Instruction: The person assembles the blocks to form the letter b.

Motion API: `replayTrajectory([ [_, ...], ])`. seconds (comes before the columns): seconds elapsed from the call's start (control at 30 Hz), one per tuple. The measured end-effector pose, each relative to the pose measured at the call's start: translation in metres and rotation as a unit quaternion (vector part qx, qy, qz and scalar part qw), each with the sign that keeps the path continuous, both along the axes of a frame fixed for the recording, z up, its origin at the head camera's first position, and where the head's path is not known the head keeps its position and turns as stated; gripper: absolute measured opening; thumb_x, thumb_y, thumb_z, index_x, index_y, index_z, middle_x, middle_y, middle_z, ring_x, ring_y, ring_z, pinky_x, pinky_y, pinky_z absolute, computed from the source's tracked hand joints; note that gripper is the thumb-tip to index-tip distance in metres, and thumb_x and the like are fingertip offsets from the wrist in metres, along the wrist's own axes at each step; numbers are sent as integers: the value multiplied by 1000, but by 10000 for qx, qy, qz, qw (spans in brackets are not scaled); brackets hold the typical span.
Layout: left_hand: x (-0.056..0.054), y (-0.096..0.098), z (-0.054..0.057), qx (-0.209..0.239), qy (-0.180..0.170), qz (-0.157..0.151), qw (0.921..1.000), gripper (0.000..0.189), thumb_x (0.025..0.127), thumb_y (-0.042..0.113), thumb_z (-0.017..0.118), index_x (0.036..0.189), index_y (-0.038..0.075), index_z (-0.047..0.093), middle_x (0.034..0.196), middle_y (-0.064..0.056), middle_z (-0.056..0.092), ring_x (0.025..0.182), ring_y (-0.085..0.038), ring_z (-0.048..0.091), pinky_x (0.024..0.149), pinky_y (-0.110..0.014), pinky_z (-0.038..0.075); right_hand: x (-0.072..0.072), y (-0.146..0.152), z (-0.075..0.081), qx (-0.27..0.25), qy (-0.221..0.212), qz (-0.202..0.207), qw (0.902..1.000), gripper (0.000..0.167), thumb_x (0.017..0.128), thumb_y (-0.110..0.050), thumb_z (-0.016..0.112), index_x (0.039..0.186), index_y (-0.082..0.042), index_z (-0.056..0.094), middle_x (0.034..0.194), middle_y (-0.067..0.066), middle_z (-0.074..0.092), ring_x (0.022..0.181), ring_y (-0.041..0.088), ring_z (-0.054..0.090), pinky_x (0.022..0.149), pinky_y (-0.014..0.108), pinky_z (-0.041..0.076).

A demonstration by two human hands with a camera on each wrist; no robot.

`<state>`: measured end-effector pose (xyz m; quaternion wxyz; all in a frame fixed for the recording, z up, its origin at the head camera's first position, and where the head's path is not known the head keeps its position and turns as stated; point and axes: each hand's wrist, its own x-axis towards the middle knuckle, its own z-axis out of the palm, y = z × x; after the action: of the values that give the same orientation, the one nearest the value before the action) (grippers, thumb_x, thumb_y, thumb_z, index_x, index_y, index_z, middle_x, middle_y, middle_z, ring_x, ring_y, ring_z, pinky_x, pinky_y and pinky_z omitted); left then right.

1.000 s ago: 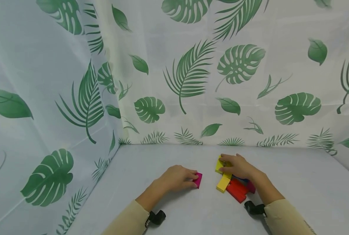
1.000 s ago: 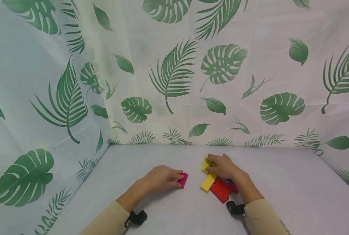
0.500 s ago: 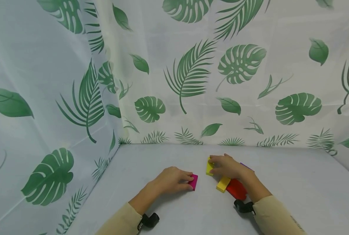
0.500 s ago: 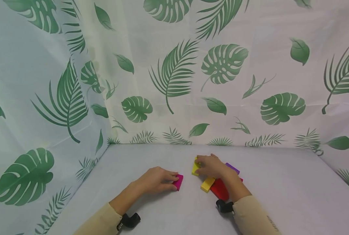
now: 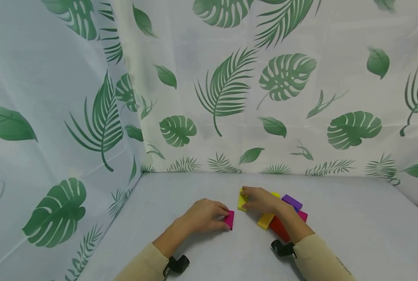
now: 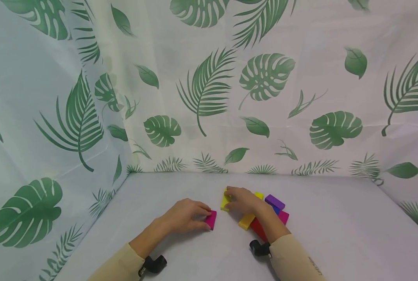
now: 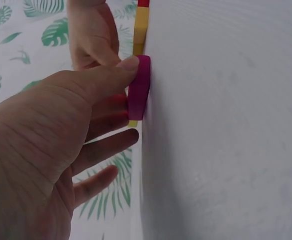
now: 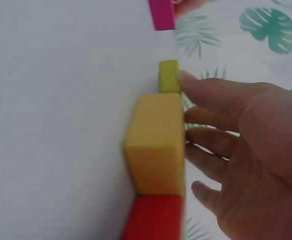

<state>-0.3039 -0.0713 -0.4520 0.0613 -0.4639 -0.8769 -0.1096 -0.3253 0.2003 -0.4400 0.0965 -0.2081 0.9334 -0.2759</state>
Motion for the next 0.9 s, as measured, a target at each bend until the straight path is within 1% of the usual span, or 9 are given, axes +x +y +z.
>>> replayTrajectory([
  [0.13, -1, -1, 1, 94, 101, -201, 9997, 46, 86, 59, 78, 115, 24, 82, 117, 13, 76, 109, -2, 71, 95, -22, 55, 2, -5, -2, -154, 69, 189, 9997, 57, 100, -30, 70, 147, -2, 57, 163, 18, 44, 153, 44, 35, 123, 64, 28],
  [0.27, -1, -2, 4, 176, -14, -323, 9993, 46, 85, 58, 80, 114, 23, 83, 117, 13, 76, 108, -1, 70, 95, -22, 55, 4, -8, -3, -244, 111, 255, 9993, 58, 101, -31, 69, 149, -3, 55, 164, 18, 42, 154, 43, 34, 122, 65, 28],
  [0.37, -1, -4, 5, 217, -139, -359, 9990, 43, 85, 55, 82, 113, 22, 83, 117, 12, 75, 107, -2, 69, 96, -22, 54, 5, -10, -6, -425, 109, 248, 9987, 58, 101, -30, 69, 149, -2, 55, 164, 18, 42, 154, 44, 33, 123, 65, 27],
  [0.43, 0, -4, 6, 218, -152, -371, 9990, 42, 85, 54, 83, 112, 23, 83, 118, 10, 74, 107, -4, 69, 96, -24, 54, 5, -11, -8, -555, 110, 284, 9980, 57, 101, -30, 69, 149, -3, 55, 164, 18, 42, 154, 44, 33, 122, 66, 27],
  [0.63, -1, -5, 2, 208, -70, -423, 9989, 40, 85, 55, 83, 112, 26, 83, 123, 6, 70, 113, -9, 65, 100, -26, 53, 7, -15, -13, -840, -15, 262, 9961, 57, 100, -29, 71, 150, -7, 56, 165, 14, 41, 155, 41, 32, 123, 65, 27],
  [0.77, -1, -6, 1, 248, -123, -443, 9986, 40, 85, 55, 82, 111, 26, 84, 127, 4, 68, 118, -12, 64, 104, -28, 52, 8, -16, -13, -863, -16, 236, 9960, 57, 99, -29, 71, 150, -7, 56, 165, 13, 42, 155, 41, 32, 122, 65, 28],
  [0.9, -2, -7, 1, 277, -78, -459, 9985, 40, 83, 57, 83, 109, 27, 84, 129, 4, 69, 120, -12, 64, 105, -33, 52, 8, -16, -14, -857, -44, 236, 9960, 57, 100, -29, 71, 150, -8, 55, 166, 12, 41, 156, 41, 31, 122, 65, 27],
])
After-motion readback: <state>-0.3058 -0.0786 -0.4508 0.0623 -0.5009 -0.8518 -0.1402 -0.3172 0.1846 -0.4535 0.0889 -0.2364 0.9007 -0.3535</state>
